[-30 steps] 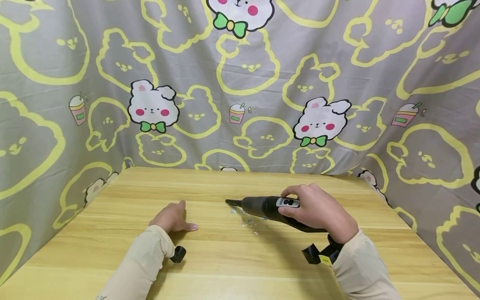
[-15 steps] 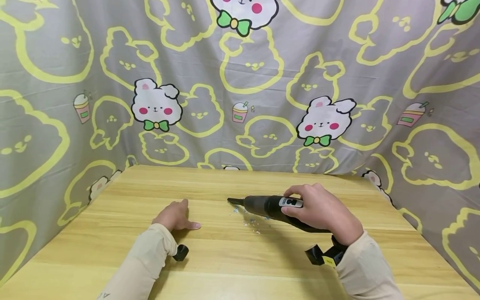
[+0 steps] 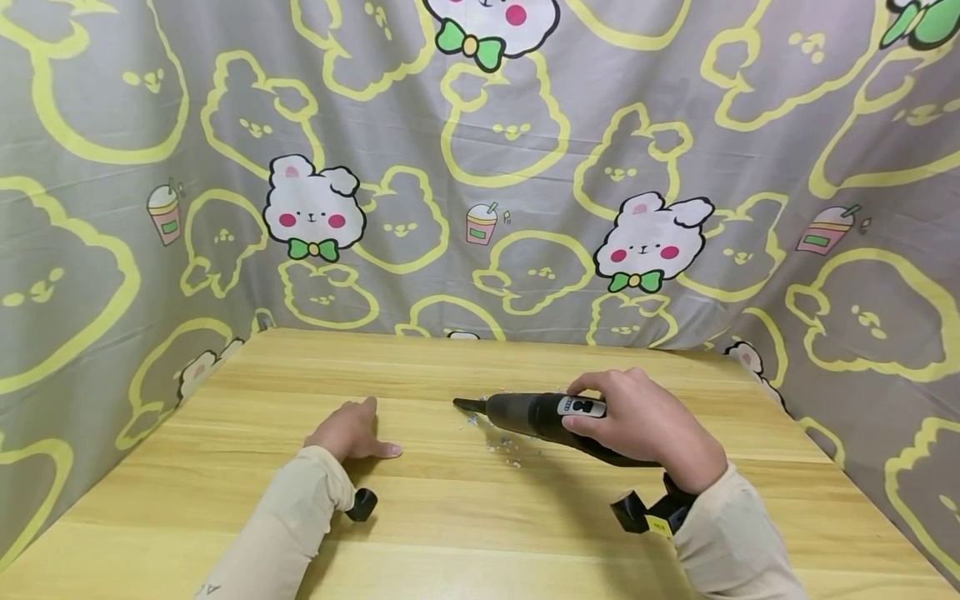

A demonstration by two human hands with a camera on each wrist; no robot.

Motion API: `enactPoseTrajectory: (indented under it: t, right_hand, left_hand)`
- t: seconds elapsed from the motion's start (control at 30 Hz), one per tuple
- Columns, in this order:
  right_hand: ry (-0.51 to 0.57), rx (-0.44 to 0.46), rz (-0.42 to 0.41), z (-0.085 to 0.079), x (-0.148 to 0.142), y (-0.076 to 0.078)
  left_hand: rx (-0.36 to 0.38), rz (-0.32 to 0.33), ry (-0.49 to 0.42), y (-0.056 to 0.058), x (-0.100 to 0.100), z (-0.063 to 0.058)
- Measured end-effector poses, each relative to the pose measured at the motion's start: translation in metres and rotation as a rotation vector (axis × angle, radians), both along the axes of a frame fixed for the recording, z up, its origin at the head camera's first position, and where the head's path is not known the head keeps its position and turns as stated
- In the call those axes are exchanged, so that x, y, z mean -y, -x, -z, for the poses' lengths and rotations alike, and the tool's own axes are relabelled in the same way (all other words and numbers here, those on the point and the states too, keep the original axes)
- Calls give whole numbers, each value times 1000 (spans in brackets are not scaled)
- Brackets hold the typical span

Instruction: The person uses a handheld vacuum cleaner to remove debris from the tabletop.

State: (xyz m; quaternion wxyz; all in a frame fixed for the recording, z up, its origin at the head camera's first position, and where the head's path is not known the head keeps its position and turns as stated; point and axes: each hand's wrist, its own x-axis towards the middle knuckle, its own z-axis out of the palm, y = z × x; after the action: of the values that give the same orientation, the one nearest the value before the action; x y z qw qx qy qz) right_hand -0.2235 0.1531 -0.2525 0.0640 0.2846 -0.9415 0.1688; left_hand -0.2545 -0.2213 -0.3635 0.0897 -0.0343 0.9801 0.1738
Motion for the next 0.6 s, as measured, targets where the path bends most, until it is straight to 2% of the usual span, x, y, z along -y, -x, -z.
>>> enactPoseTrajectory:
  t: [0.2,0.6]
  right_hand:
    - [-5,-14,-4,0,1,1]
    - [10,17,-4,-3,-4,0]
  left_hand:
    - [4,-6,0,1,0,0]
    - [3,1,-7,0,-1,0]
